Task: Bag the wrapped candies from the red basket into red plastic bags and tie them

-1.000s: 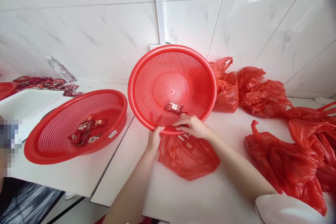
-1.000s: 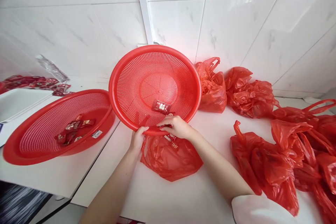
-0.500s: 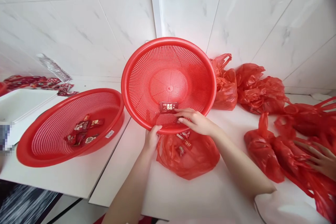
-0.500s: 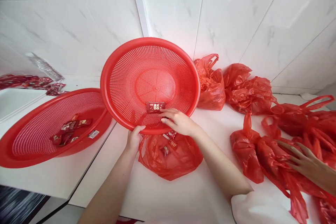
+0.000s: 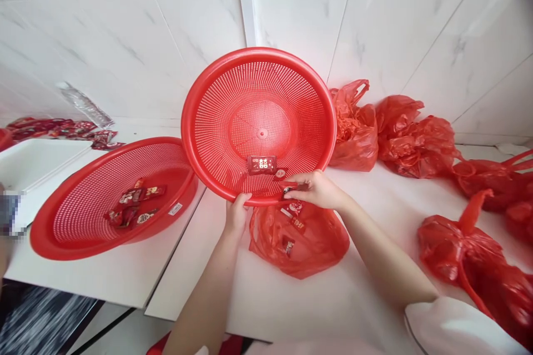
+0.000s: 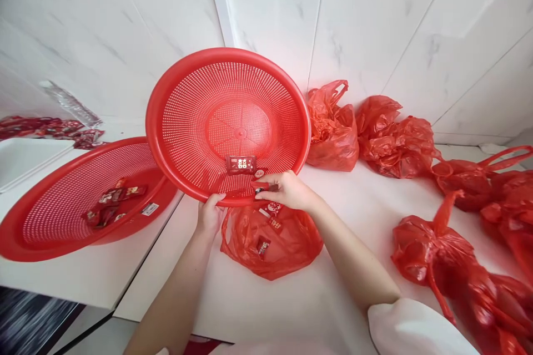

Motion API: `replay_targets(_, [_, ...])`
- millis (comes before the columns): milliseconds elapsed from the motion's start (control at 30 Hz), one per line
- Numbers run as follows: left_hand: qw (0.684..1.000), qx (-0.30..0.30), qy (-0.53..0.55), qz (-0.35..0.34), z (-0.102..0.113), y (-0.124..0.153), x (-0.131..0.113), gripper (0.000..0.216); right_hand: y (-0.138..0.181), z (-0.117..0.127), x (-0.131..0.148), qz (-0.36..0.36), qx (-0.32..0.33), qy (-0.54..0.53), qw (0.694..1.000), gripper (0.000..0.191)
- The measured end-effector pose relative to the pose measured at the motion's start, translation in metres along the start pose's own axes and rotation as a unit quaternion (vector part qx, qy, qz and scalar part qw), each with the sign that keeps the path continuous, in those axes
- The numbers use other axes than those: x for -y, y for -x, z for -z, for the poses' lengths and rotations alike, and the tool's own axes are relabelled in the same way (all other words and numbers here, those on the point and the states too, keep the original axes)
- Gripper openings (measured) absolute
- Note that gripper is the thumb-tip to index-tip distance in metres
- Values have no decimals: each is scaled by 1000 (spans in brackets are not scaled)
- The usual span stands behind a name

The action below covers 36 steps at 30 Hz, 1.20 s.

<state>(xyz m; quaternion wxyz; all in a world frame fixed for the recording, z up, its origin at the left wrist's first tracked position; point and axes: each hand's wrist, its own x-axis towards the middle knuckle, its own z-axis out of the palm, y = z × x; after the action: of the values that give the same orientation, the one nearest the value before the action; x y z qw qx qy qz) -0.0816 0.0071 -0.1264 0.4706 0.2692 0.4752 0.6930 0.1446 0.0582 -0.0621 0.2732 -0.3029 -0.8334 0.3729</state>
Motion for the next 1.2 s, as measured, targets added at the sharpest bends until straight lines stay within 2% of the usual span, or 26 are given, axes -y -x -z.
replay_targets(67, [1000,8,1,-3,-3,3,-1,28,-1,0,1,16,4,16,1000,36])
replay_targets(167, [1000,25,7,-1,-11,10,-3,35,-4,-4,-1,49,-24,57,997,39])
replay_targets(233, [999,40,8,14,-16,15,-3,37,-5,-9,-5,43,-36,103,993,39])
replay_targets(367, [999,35,-7,34,-18,18,-2,34,-4,-16,-15,-7,29,185,982,47])
replay_targets(467, [1000,11,-17,21,-15,14,-1,28,-4,-13,-16,11,63,160,985,31])
replay_targets(600, [1000,-11,-10,-6,-10,7,1,25,-2,-3,-9,-3,4,97,995,24])
replay_targets(667, [1000,-10,6,-12,-8,5,2,27,1,3,-2,-16,-5,56,998,21])
replay_targets(767, [1000,1,14,6,-8,4,2,30,5,10,7,-7,59,-2,998,21])
replay_targets(833, [1000,10,4,9,-9,6,2,34,4,9,10,18,68,6,997,25])
replay_targets(933, [999,36,2,6,-12,9,1,39,0,-2,5,44,9,78,996,32])
replay_targets(1067, [998,54,19,22,-17,14,4,40,-6,-25,-9,5,8,174,985,49])
replay_targets(1133, [998,54,16,19,-17,13,6,38,-6,-27,-11,-11,22,177,984,43])
replay_targets(1200, [999,50,11,9,-15,11,8,35,-4,-20,-7,-4,29,136,990,34])
